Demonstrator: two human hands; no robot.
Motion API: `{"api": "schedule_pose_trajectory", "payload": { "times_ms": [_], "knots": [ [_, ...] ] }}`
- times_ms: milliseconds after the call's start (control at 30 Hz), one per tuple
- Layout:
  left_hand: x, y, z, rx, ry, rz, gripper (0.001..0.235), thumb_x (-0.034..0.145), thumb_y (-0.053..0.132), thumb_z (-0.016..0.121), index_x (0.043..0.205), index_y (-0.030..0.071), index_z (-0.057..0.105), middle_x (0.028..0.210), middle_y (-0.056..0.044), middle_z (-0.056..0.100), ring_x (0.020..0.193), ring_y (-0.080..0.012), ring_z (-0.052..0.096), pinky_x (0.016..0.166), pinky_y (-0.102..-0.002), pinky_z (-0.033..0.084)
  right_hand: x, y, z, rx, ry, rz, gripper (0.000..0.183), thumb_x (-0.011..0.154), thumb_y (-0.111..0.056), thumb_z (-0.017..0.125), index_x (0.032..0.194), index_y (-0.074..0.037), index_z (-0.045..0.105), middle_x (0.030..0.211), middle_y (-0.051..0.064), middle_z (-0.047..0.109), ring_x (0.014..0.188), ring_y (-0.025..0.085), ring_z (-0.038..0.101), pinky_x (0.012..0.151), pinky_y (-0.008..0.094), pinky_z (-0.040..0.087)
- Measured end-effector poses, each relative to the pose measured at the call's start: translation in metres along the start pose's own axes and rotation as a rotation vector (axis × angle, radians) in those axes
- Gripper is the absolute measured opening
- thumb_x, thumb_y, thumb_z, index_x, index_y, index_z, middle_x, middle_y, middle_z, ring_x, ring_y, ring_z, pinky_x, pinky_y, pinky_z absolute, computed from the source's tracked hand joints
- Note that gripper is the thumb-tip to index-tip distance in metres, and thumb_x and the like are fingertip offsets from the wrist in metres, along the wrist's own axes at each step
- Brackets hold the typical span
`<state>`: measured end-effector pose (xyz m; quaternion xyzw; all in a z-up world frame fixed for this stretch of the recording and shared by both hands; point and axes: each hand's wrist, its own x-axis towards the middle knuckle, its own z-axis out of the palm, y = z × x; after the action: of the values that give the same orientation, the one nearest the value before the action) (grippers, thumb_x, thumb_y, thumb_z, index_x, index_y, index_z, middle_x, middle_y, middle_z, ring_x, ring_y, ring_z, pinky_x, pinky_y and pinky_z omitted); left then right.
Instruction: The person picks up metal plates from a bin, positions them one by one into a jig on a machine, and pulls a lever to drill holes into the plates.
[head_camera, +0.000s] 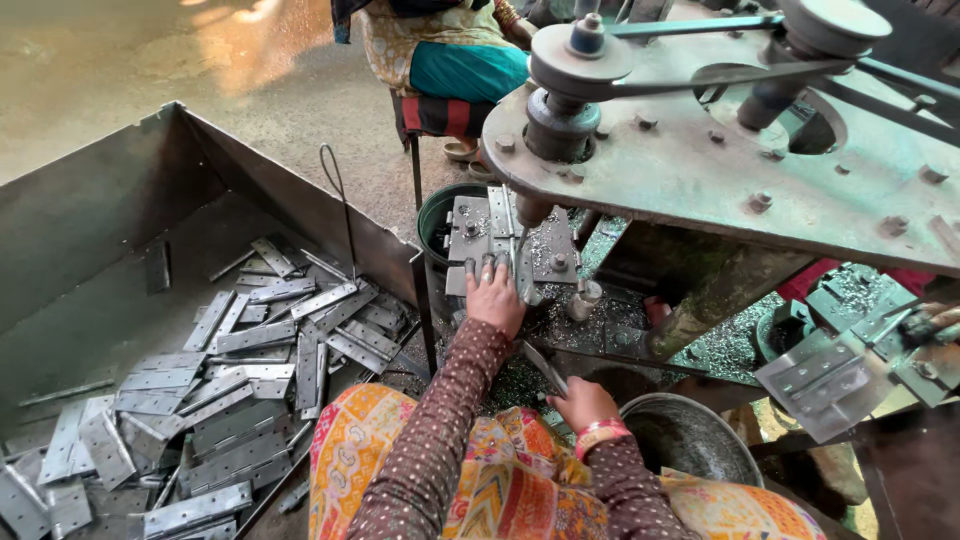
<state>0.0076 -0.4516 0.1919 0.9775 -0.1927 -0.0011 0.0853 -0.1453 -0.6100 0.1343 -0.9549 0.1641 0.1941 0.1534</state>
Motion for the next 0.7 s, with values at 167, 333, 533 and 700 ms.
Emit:
{"api": "schedule_pose_trajectory", "payload": {
  "times_ms": [167,333,533,700],
  "knots": [
    [-0.022,0.002,0.009,0.056,0.026,0.042,0.044,0.103,0.027,0.046,0.138,0.002,0.054,0.152,-0.014,0.045,0.141,-0.0317,0.04,0.119,-0.055,0.026,-0.001,-0.009,-0.01,-0.058,-0.076,0.011,0.04,0.092,-0.039,0.07,0.11,-0.003,0.067,0.101,0.018,0.074,0.091,0.031,0.073,0.085,0.044,0.058],
    [-0.031,0.003,0.025,0.103,0.066,0.044,0.042,0.099,0.025,0.047,0.132,0.001,0.058,0.145,-0.015,0.05,0.136,-0.0339,0.044,0.115,-0.055,0.03,0.004,-0.028,-0.045,-0.213,-0.112,0.03,0.045,0.092,-0.046,0.07,0.11,-0.005,0.07,0.106,0.017,0.07,0.096,0.031,0.07,0.086,0.046,0.055],
    [-0.016,-0.003,0.023,0.033,0.11,0.057,0.032,0.096,0.019,0.05,0.119,0.003,0.066,0.141,-0.014,0.053,0.132,-0.0328,0.048,0.115,-0.055,0.03,-0.027,-0.014,-0.017,-0.08,0.08,0.022,0.04,0.09,-0.044,0.07,0.107,-0.008,0.069,0.097,0.017,0.072,0.092,0.034,0.071,0.083,0.046,0.056],
    [-0.03,-0.004,0.016,0.041,0.091,0.054,0.032,0.098,0.022,0.05,0.116,0.002,0.068,0.138,-0.013,0.056,0.131,-0.0315,0.049,0.117,-0.054,0.028,-0.014,-0.01,-0.011,-0.026,0.019,-0.03,0.037,0.091,-0.037,0.07,0.107,-0.004,0.069,0.097,0.017,0.074,0.09,0.033,0.072,0.083,0.045,0.056]
  ]
}}
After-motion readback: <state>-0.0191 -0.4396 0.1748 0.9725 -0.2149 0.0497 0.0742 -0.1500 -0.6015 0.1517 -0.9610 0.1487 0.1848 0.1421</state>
